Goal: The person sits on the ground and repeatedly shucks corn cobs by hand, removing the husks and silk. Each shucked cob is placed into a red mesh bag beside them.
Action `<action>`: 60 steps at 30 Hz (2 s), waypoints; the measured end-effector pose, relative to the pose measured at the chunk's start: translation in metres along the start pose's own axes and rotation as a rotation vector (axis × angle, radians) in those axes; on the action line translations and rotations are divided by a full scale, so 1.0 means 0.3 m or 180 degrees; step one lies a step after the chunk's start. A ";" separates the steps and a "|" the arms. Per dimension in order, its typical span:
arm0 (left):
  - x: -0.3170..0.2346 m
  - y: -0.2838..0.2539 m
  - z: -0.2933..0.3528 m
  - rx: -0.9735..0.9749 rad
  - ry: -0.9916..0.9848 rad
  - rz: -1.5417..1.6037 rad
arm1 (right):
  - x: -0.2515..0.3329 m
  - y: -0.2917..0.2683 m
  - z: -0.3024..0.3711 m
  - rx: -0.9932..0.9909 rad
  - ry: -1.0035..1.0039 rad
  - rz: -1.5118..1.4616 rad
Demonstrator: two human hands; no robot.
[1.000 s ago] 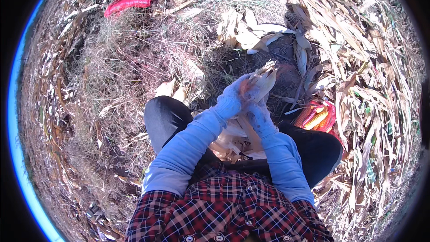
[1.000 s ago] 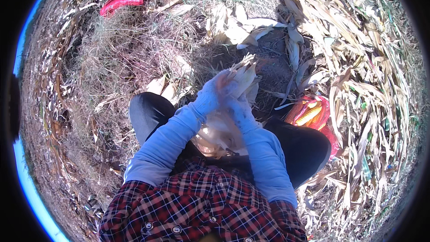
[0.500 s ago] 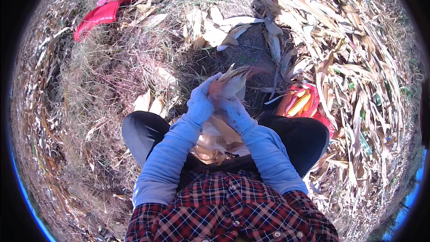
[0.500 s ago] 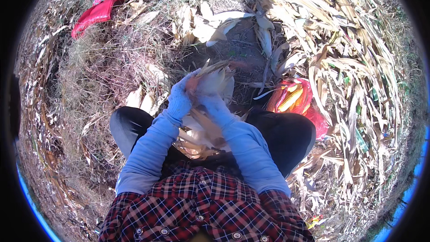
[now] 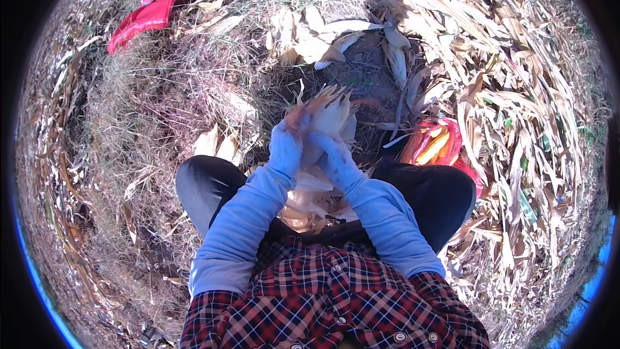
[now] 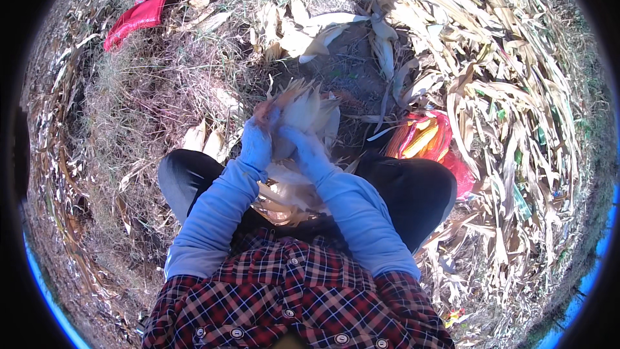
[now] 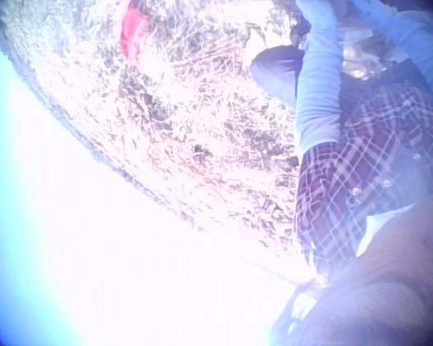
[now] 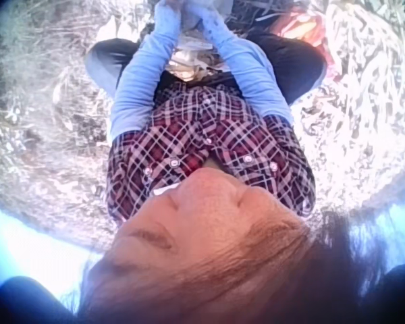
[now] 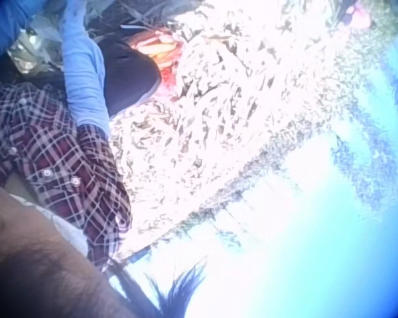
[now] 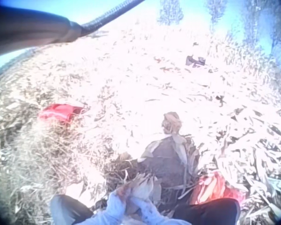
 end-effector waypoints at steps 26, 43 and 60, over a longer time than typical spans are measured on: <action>0.009 0.021 0.010 0.0201 0.0336 -0.0772 | 0.020 -0.118 -0.042 -0.0531 -0.0868 -0.0647; 0.002 -0.001 0.021 -0.0055 0.0416 -0.0339 | 0.000 0.002 -0.001 -0.0537 -0.1332 0.0405; 0.309 -0.098 -0.099 0.1266 0.0337 0.3627 | 0.109 -0.064 -0.035 -0.0917 -0.1001 -0.1074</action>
Point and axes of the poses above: each hand's wrist, its own z-axis away from the middle knuckle, its own y-axis out of the palm, x = y × z, the point moved 4 cm from there along -z, towards the middle knuckle, and after that the axes turned 9 degrees about -z, right-handed, at the moved point
